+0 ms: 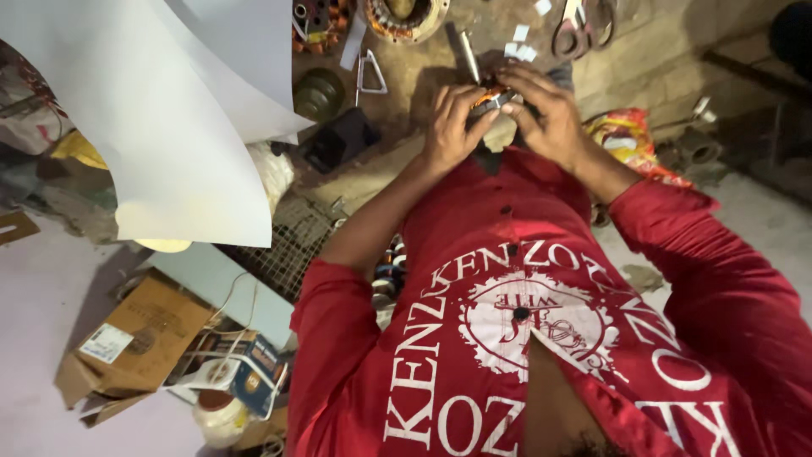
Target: The person is assembling small electrical components, likely motor parts, by hand. They repeatedly pick up small white pieces, place them into a circular copper-wound component, and use a tool to press or secure them. The process is repetitive and involves handling multiple similar components.
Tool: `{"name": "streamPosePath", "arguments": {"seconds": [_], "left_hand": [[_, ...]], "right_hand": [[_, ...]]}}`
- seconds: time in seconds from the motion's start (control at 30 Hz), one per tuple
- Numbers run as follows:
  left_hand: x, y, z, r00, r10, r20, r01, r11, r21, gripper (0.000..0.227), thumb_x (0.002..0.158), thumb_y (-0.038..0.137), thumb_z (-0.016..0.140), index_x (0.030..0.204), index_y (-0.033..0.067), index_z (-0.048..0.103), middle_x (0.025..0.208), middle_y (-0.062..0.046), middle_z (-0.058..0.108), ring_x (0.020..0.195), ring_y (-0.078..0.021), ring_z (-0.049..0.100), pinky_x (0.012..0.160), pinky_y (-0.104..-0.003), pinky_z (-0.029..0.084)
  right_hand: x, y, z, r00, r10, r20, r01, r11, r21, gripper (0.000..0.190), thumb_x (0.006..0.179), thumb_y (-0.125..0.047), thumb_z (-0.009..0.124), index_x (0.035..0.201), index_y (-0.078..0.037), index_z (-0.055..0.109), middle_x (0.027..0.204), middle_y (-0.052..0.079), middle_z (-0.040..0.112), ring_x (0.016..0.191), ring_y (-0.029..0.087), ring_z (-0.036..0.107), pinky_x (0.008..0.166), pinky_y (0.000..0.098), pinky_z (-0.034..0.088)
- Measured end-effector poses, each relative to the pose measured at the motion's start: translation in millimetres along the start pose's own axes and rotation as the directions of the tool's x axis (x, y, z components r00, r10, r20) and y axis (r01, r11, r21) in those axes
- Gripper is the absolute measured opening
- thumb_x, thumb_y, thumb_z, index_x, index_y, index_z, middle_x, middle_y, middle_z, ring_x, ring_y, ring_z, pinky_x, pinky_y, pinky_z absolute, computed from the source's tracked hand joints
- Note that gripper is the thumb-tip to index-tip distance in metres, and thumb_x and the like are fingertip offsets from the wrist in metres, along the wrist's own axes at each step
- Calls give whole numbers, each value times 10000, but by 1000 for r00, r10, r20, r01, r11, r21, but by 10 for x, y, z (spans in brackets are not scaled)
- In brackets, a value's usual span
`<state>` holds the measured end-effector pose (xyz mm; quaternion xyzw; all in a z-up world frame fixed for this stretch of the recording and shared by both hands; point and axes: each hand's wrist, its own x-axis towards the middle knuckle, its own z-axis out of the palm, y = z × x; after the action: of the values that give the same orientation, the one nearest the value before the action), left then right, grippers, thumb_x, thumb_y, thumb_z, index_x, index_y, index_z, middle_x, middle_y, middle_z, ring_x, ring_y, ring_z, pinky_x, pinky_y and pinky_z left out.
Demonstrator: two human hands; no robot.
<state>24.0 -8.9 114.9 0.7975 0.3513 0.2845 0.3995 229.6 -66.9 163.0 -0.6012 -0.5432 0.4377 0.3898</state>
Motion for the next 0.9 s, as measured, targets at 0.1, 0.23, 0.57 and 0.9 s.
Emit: {"name": "streamPosePath", "arguments": {"seconds": [0.1, 0.23, 0.57, 0.9], "left_hand": [[-13, -58, -43, 996, -20, 90, 24, 999, -38, 513, 913, 187, 831, 1319, 45, 552, 1266, -139, 625, 1133, -335, 615, 999, -435, 500], [-54, -100, -127, 985, -52, 162, 65, 995, -74, 545, 920, 196, 836, 1351, 50, 537, 1313, -136, 602, 1199, -344, 591, 1042, -438, 494], [281, -163, -143, 961, -257, 105, 275, 930, -242, 384, 927, 70, 769, 1281, 55, 620, 1197, -150, 695, 1092, -333, 709, 925, -377, 575], [520, -173, -220, 967, -238, 88, 240, 971, -20, 458, 845, 116, 822, 1269, 76, 654, 1234, -164, 698, 1179, -356, 644, 1041, -430, 488]], "right_hand": [[34, 45, -22, 1000, 5, 22, -5, 1000, -3, 402, 1003, -89, 726, 1370, 42, 625, 1426, 269, 617, 1389, 408, 570, 1158, 471, 461], [8, 90, 45, 1000, -8, 12, 8, 1000, 25, 395, 1030, -102, 722, 1388, 23, 611, 1435, 247, 616, 1398, 391, 587, 1174, 469, 477], [297, 498, -148, 984, 117, -136, -124, 991, -49, 327, 1037, -91, 716, 1354, -24, 669, 1255, 184, 708, 1141, 337, 701, 1022, 414, 555], [508, 959, 32, 998, 51, -32, -60, 820, -569, 249, 903, -137, 798, 1121, -44, 724, 1014, 180, 720, 905, 373, 691, 737, 462, 535]]}}
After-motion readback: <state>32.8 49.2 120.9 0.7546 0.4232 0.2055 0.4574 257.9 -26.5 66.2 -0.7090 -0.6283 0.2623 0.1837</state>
